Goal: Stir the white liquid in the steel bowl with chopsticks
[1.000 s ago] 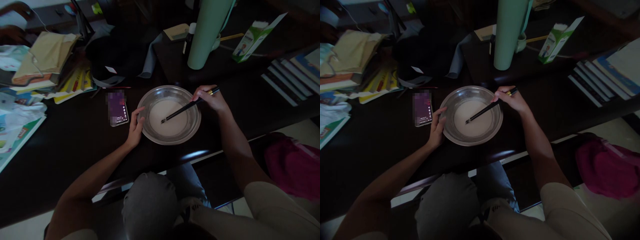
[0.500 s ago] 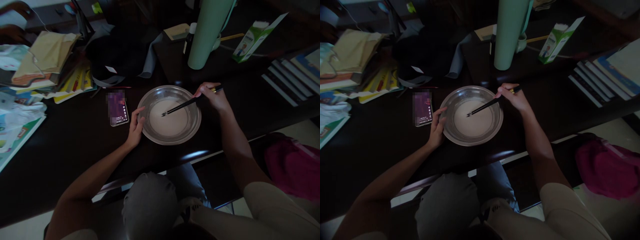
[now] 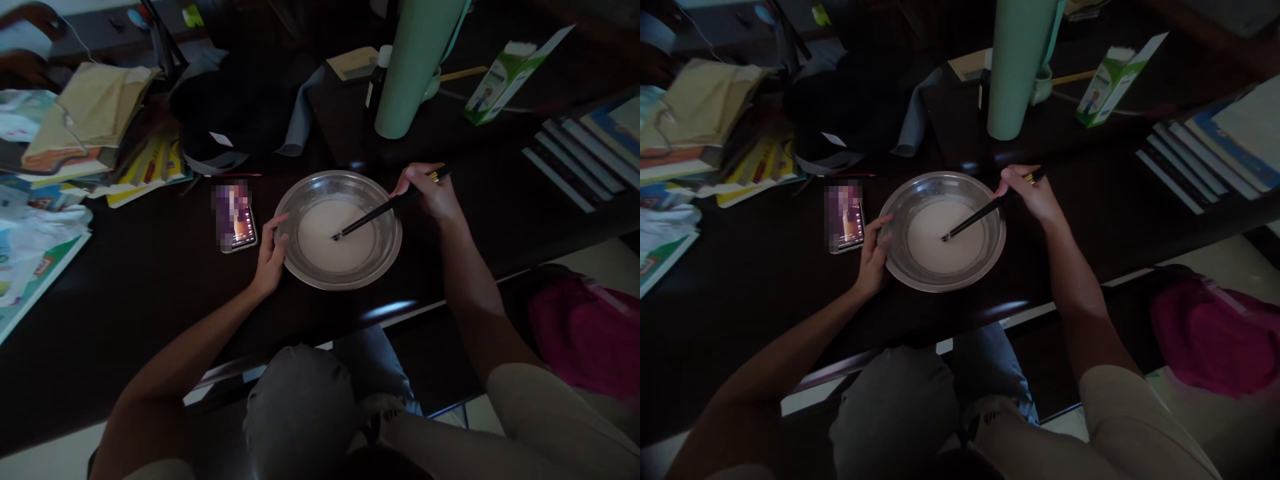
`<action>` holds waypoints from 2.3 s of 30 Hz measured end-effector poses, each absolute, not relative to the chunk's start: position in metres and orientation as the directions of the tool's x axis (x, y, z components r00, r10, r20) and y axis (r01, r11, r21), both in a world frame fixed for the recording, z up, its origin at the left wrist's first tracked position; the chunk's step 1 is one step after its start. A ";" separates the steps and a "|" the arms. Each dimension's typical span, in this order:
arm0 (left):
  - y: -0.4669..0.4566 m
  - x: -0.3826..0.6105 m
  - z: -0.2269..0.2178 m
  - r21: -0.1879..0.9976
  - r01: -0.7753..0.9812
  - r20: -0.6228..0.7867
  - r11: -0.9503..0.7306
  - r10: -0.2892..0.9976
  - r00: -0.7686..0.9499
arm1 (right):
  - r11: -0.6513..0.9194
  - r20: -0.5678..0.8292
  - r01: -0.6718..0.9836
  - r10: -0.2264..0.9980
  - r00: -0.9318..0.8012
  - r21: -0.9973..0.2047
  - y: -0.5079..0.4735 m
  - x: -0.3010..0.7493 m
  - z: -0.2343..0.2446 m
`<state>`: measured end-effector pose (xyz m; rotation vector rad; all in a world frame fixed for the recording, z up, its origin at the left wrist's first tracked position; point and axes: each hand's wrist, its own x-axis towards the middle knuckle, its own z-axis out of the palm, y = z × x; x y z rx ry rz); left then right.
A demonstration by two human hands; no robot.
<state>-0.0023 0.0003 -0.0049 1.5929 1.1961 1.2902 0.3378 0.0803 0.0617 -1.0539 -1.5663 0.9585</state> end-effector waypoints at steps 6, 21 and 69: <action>0.001 -0.003 -0.006 0.940 0.195 0.275 -0.281 0.960 0.057 | 0.316 0.257 0.182 0.923 -0.286 -0.931 0.078 0.334 0.064; 0.001 -0.002 -0.007 0.942 0.191 0.271 -0.276 0.961 0.052 | 0.298 0.255 0.179 0.940 -0.227 -0.938 0.077 0.333 0.065; 0.001 -0.001 -0.005 0.936 0.199 0.285 -0.292 0.957 0.064 | 0.297 0.259 0.168 0.941 -0.219 -0.940 0.078 0.333 0.065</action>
